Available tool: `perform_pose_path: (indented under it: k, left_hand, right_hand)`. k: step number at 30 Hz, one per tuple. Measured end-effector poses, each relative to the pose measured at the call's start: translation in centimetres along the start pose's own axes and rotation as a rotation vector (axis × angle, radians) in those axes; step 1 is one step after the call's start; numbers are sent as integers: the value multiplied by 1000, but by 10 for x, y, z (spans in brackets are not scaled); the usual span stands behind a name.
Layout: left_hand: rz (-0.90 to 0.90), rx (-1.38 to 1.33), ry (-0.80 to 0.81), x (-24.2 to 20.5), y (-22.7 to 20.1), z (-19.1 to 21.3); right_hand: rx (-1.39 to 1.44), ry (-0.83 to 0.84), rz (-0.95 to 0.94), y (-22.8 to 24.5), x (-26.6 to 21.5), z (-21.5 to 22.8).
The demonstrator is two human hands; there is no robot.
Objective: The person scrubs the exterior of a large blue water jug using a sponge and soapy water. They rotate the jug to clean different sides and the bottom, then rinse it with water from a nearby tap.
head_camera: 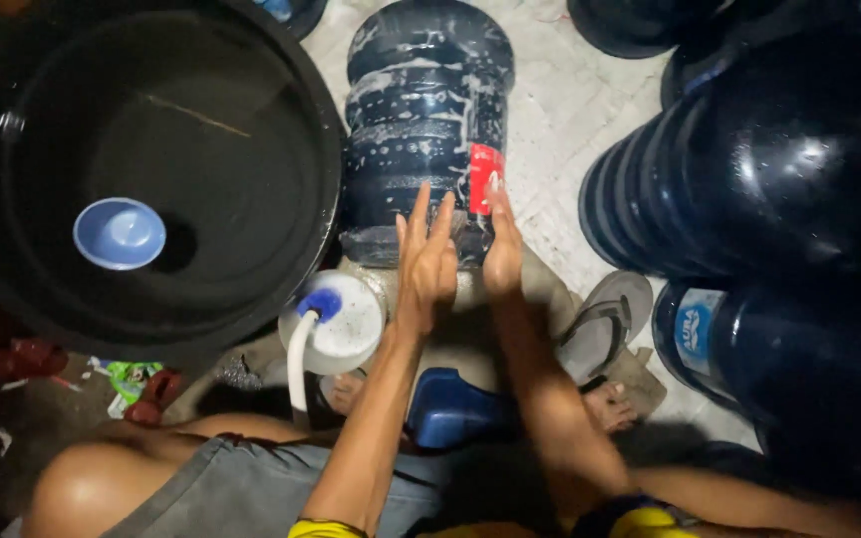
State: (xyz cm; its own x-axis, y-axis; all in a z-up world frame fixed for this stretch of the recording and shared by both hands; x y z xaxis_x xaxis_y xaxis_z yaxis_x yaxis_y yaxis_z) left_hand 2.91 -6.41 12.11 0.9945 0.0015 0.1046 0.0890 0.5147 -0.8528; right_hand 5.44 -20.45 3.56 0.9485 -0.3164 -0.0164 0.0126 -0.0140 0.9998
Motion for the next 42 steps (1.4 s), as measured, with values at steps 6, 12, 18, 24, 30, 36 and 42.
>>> perform_pose_path:
  k: [6, 12, 18, 24, 30, 36, 42]
  left_hand:
    - [153, -1009, 21, 4, 32, 2]
    - [-48, -287, 78, 12, 6, 32]
    - [-225, 209, -69, -2, 4, 11]
    - [-148, 226, -133, -10, 8, 15]
    - [-147, 139, -113, -5, 15, 15]
    - [-167, 170, -149, -7, 10, 16]
    - [-172, 151, -102, -6, 11, 19]
  right_hand:
    - [-358, -54, 200, 29, -47, -38]
    - [-604, 24, 244, 70, -56, -53]
    - [-368, -604, 392, -20, -50, 28]
    - [20, -527, -245, -144, -42, 90]
    - [-528, -230, -202, 5, -33, 19]
    - [-76, -322, -276, -137, -1, 86]
    - [-415, -48, 399, 83, -35, -19]
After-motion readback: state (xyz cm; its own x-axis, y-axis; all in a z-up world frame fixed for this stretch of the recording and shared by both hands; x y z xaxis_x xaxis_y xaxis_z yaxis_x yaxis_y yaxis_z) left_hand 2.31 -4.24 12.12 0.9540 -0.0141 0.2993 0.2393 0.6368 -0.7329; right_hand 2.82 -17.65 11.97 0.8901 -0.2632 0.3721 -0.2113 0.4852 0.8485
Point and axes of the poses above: each hand's wrist, its own x-axis towards the middle knuckle, its own z-axis out of the back of the hand, y = z × x, the point moved 10 cm from there along x, towards the middle knuckle, and after that the axes turned 6 degrees about z, right-handed, at the moved point
